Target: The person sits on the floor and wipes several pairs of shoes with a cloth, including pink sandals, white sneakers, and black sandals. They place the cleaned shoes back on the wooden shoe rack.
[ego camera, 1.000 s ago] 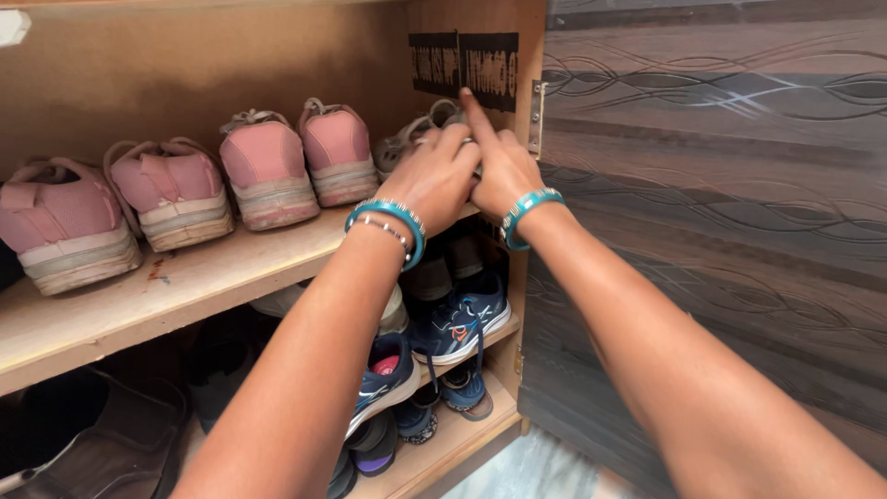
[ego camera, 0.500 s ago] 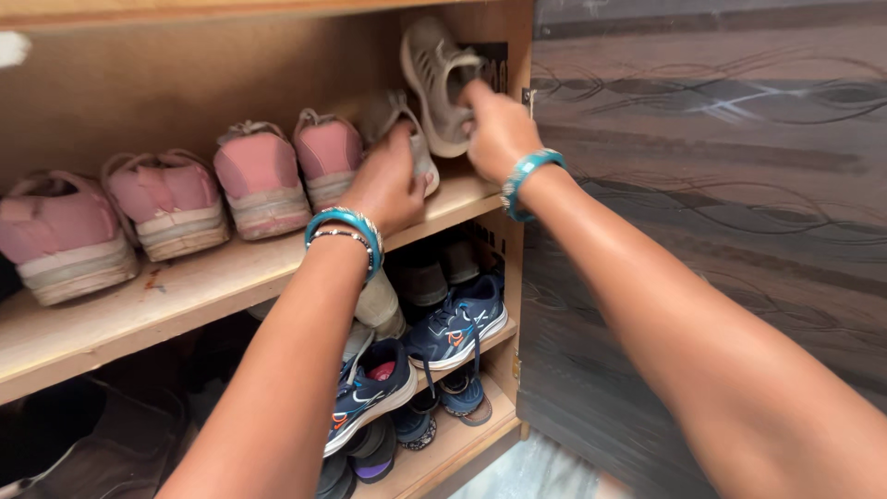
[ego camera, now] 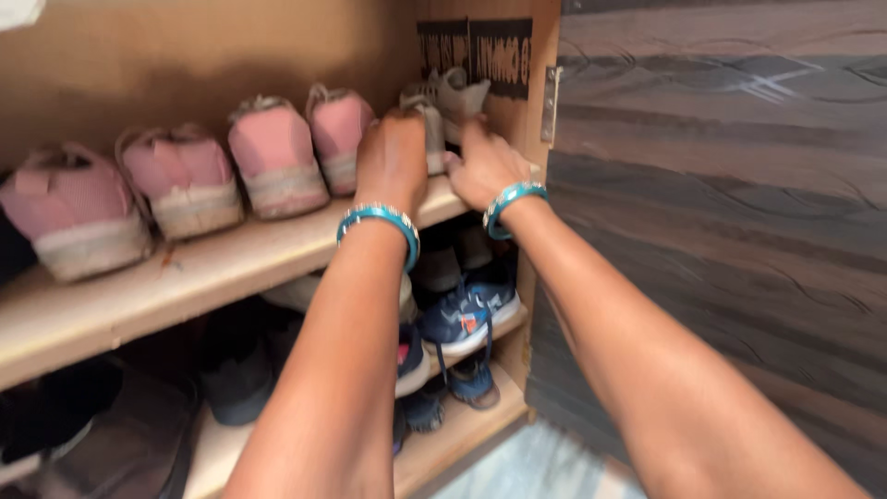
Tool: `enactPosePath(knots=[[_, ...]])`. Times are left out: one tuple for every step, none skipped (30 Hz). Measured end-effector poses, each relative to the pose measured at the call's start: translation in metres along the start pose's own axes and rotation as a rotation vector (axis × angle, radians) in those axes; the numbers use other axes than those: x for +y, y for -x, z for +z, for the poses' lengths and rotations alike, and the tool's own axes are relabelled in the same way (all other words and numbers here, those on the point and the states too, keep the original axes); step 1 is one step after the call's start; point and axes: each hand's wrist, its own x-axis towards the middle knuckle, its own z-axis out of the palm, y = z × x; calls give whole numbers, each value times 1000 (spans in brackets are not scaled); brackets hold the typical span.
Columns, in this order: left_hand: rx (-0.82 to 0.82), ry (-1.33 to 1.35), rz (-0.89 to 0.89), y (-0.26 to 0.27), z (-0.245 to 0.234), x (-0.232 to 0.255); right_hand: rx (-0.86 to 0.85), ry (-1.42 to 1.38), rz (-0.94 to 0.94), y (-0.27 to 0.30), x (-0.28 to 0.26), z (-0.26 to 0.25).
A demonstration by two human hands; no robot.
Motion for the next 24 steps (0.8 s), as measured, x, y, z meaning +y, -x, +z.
enactPosePath(knots=[[-59,-6,10,3,-3,-1,108,101,-179,10,4,6],[-122,-15,17,8,-7,-1,210,197,-361,19,8,11],[-170,41,-3,13,-11,1,106,222,-297,23,13,12],[-223,88,-22,18,-16,1,-1,238,-233,26,16,11],[-275,136,-43,29,-21,2,-109,255,-170,29,18,11],[-253,110,-17,46,-25,5,-31,186,-235,37,18,15],[-232,84,11,66,-28,12,47,115,-298,49,20,17],[-207,59,37,85,-32,20,125,44,-362,62,21,19],[-101,14,92,106,-37,25,61,-32,-327,76,22,20],[6,-27,150,128,-42,30,-1,-103,-290,89,23,17],[114,-69,208,152,-47,36,-64,-174,-252,103,21,17],[22,12,152,176,-53,40,-136,-92,-247,123,19,25],[-69,93,94,202,-59,46,-206,-10,-243,150,18,36],[-152,177,39,224,-65,51,-270,76,-239,174,19,44],[-226,168,4,250,-72,56,-236,115,-387,202,19,55],[-292,153,-28,273,-80,58,-192,152,-540,225,17,65],[-412,148,-74,295,-90,59,-263,140,-520,245,15,70],[-535,142,-120,316,-100,60,-333,124,-496,268,12,74],[-593,171,-164,335,-110,59,-404,109,-472,289,6,76],[-650,203,-210,354,-121,59,-446,137,-446,307,-2,77],[-706,235,-258,370,-132,57,-487,165,-420,324,-12,79],[-715,228,-285,383,-143,57,-529,197,-395,338,-23,80],[-723,221,-312,395,-156,55,-528,190,-418,352,-34,80],[-729,214,-337,406,-169,53,-525,184,-440,362,-46,81]])
